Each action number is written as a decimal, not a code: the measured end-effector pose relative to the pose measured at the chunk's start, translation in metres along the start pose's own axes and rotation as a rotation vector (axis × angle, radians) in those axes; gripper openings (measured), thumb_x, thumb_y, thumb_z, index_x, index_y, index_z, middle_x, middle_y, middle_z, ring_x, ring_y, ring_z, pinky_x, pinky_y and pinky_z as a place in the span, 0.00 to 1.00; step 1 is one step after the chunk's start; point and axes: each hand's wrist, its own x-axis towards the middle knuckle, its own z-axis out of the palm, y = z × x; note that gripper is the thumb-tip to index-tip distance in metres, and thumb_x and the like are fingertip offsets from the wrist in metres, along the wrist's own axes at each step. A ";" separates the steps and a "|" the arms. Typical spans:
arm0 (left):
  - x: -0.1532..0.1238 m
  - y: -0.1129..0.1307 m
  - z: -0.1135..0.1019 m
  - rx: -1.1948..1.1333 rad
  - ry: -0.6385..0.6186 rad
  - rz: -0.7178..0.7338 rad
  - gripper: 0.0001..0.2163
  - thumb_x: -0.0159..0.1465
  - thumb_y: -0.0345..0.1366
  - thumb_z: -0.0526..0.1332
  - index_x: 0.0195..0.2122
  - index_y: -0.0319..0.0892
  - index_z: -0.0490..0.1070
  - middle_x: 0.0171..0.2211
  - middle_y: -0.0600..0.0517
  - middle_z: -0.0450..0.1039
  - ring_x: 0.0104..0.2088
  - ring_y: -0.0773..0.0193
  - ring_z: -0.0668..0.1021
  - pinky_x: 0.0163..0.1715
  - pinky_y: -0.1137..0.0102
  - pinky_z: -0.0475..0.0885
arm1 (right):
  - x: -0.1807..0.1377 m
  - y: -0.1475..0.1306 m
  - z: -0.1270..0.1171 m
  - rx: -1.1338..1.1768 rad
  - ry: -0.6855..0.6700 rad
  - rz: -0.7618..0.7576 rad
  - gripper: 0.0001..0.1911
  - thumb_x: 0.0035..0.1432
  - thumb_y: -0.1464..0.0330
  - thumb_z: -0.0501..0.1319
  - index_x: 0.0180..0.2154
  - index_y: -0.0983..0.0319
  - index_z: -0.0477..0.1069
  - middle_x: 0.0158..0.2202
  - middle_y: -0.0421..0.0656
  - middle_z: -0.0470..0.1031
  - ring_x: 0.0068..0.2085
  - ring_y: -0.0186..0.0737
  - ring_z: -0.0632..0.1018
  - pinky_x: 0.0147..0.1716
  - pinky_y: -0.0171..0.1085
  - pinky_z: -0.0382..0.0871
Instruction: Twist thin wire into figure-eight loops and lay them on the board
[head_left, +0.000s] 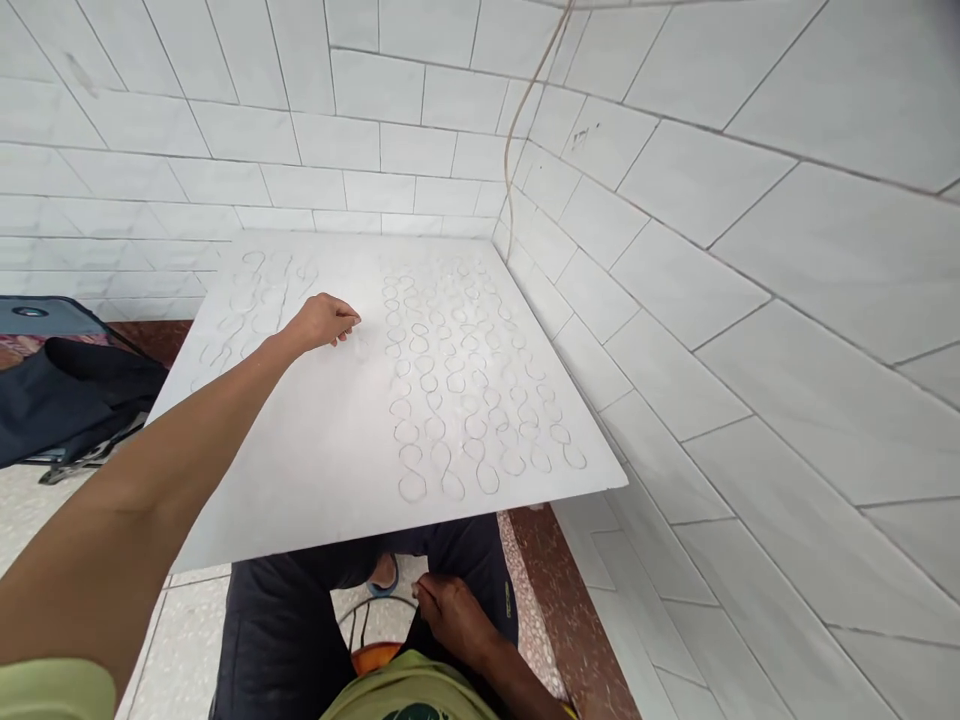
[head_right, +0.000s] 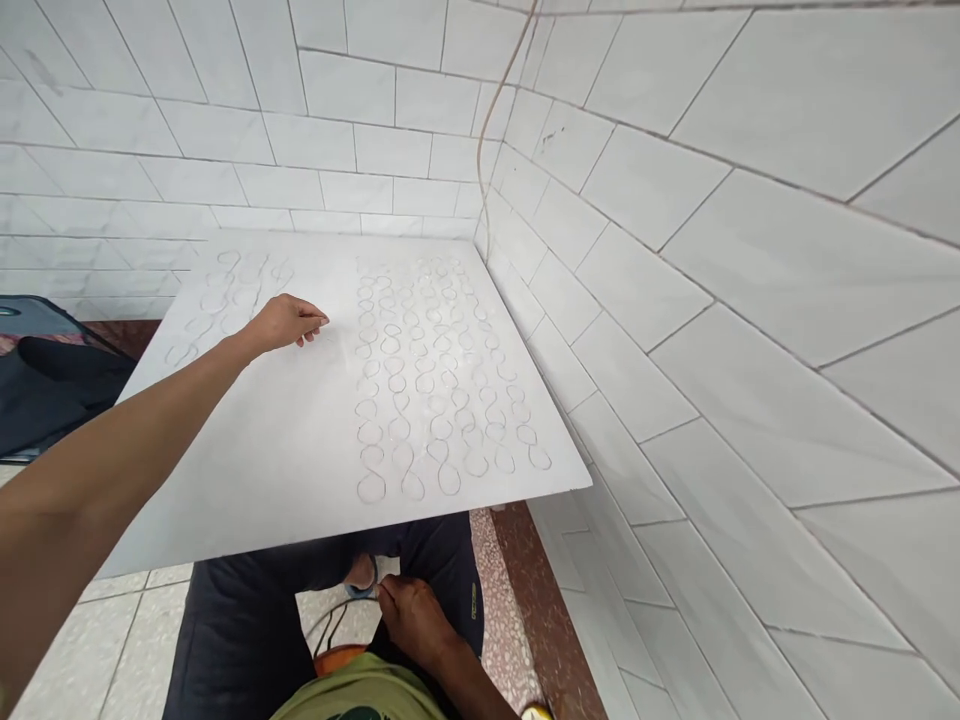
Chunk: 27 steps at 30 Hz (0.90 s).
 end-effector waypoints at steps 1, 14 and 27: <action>0.013 -0.002 -0.001 0.060 0.028 0.011 0.15 0.61 0.43 0.69 0.45 0.39 0.83 0.39 0.42 0.82 0.34 0.57 0.81 0.38 0.61 0.78 | 0.002 0.004 0.002 -0.001 -0.009 0.019 0.14 0.72 0.70 0.52 0.34 0.61 0.73 0.33 0.47 0.81 0.34 0.43 0.81 0.37 0.37 0.66; -0.115 -0.025 0.069 0.400 0.227 0.456 0.23 0.75 0.38 0.48 0.68 0.34 0.63 0.69 0.32 0.60 0.69 0.41 0.65 0.64 0.42 0.66 | -0.031 -0.060 -0.109 0.126 -0.174 -0.257 0.18 0.76 0.65 0.51 0.36 0.58 0.75 0.33 0.42 0.78 0.34 0.39 0.78 0.35 0.37 0.69; -0.128 -0.048 0.110 0.327 0.267 0.485 0.18 0.74 0.38 0.52 0.60 0.37 0.72 0.62 0.35 0.70 0.64 0.43 0.72 0.63 0.43 0.70 | 0.250 -0.127 -0.267 -0.598 0.144 -0.639 0.31 0.76 0.61 0.47 0.74 0.65 0.52 0.78 0.53 0.46 0.77 0.53 0.50 0.72 0.58 0.53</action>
